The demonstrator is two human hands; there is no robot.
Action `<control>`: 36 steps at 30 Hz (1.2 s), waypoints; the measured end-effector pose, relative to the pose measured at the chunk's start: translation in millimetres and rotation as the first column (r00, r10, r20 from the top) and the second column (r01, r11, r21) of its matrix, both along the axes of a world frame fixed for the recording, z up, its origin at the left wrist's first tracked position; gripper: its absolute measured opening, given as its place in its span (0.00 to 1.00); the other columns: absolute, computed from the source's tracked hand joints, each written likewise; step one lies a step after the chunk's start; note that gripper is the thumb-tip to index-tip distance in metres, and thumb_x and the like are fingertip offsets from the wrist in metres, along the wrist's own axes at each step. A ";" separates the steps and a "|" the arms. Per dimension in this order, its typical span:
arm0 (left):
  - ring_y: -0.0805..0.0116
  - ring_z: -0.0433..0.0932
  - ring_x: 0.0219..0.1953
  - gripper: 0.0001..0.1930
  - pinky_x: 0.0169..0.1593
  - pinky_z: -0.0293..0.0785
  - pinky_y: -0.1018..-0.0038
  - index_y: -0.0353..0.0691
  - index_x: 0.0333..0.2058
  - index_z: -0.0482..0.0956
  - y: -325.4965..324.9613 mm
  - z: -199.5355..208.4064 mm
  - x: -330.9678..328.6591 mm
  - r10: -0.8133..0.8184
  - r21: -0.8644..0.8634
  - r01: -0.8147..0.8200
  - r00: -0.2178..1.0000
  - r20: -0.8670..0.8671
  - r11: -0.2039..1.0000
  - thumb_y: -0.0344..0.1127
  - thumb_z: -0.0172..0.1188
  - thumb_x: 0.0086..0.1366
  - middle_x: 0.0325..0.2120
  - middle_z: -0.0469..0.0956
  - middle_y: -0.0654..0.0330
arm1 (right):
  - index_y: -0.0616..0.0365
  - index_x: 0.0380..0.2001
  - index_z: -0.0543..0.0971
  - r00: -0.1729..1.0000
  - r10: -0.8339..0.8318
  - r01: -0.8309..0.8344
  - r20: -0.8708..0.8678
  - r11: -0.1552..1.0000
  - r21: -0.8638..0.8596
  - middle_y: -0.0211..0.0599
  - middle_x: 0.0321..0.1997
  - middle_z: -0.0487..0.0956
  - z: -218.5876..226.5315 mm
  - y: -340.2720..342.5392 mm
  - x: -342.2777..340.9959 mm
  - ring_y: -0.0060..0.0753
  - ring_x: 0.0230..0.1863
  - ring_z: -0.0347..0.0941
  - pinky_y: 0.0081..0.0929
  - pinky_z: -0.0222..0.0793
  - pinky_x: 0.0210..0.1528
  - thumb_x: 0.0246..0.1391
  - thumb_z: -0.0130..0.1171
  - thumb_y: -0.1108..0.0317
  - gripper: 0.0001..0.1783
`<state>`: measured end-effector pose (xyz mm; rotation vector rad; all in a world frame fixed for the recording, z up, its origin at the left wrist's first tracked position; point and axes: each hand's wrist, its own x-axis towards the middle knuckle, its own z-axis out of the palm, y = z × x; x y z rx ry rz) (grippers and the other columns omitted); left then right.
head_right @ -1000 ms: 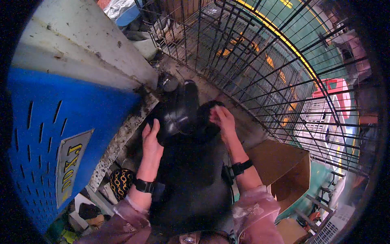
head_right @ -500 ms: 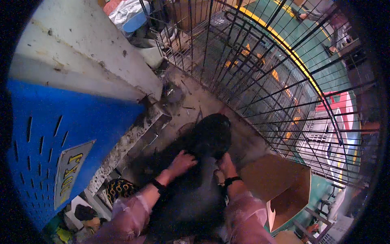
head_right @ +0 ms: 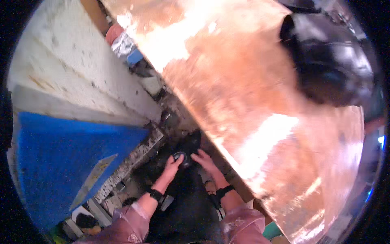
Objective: Using a heat-shaping machine to form and last shoe upper components.
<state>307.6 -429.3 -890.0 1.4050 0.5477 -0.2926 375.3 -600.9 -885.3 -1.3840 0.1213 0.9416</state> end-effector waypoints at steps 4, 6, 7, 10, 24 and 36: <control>0.68 0.74 0.44 0.17 0.50 0.70 0.70 0.34 0.46 0.72 27.7 88.8 -22.5 0.330 -0.427 -0.400 0.915 -0.231 0.811 0.38 0.58 0.63 0.42 0.76 0.60 | 0.58 0.55 0.66 0.997 -0.066 0.069 -0.034 0.994 0.083 0.33 0.50 0.73 83.6 51.3 -27.9 0.29 0.52 0.67 0.28 0.62 0.55 0.47 0.66 0.59 0.34; 0.66 0.73 0.46 0.18 0.51 0.70 0.67 0.35 0.49 0.71 21.4 159.3 -42.3 0.267 -0.555 -0.345 0.938 -0.219 0.757 0.34 0.58 0.61 0.43 0.75 0.59 | 0.58 0.52 0.69 0.998 -0.065 0.064 0.015 0.996 0.056 0.33 0.49 0.74 125.1 43.9 -46.5 0.29 0.50 0.68 0.27 0.63 0.54 0.47 0.66 0.60 0.30; 0.64 0.73 0.47 0.19 0.51 0.69 0.66 0.35 0.50 0.70 25.6 179.1 -58.9 0.270 -0.542 -0.326 0.945 -0.183 0.775 0.32 0.58 0.60 0.44 0.75 0.59 | 0.57 0.52 0.70 1.000 -0.020 0.018 0.023 0.998 0.061 0.32 0.49 0.74 149.4 46.4 -55.7 0.29 0.50 0.68 0.27 0.63 0.54 0.47 0.66 0.60 0.30; 0.63 0.73 0.48 0.24 0.53 0.68 0.66 0.36 0.52 0.67 24.5 258.1 -107.5 0.317 -0.469 -0.382 0.924 -0.215 0.796 0.25 0.58 0.56 0.47 0.73 0.58 | 0.61 0.54 0.68 0.950 0.145 -0.121 0.276 0.987 -0.103 0.39 0.50 0.74 235.1 41.5 -100.4 0.30 0.50 0.70 0.27 0.63 0.55 0.48 0.65 0.56 0.33; 0.66 0.77 0.44 0.19 0.49 0.69 0.71 0.31 0.44 0.75 -9.8 615.5 -133.7 0.047 0.155 -0.110 0.932 0.360 0.982 0.30 0.65 0.53 0.41 0.78 0.53 | 0.61 0.56 0.64 0.234 0.261 0.728 0.936 0.591 -0.347 0.52 0.57 0.66 587.8 -62.9 37.1 0.50 0.60 0.61 0.38 0.55 0.61 0.45 0.63 0.61 0.35; 0.75 0.76 0.37 0.15 0.45 0.70 0.75 0.34 0.40 0.78 -57.2 547.6 45.5 0.042 -0.014 -0.040 0.982 0.186 0.999 0.30 0.66 0.53 0.35 0.79 0.64 | 0.66 0.55 0.64 0.727 -0.214 0.586 0.652 0.689 -0.428 0.58 0.52 0.71 523.9 -199.1 179.5 0.43 0.53 0.70 0.32 0.64 0.55 0.38 0.69 0.48 0.46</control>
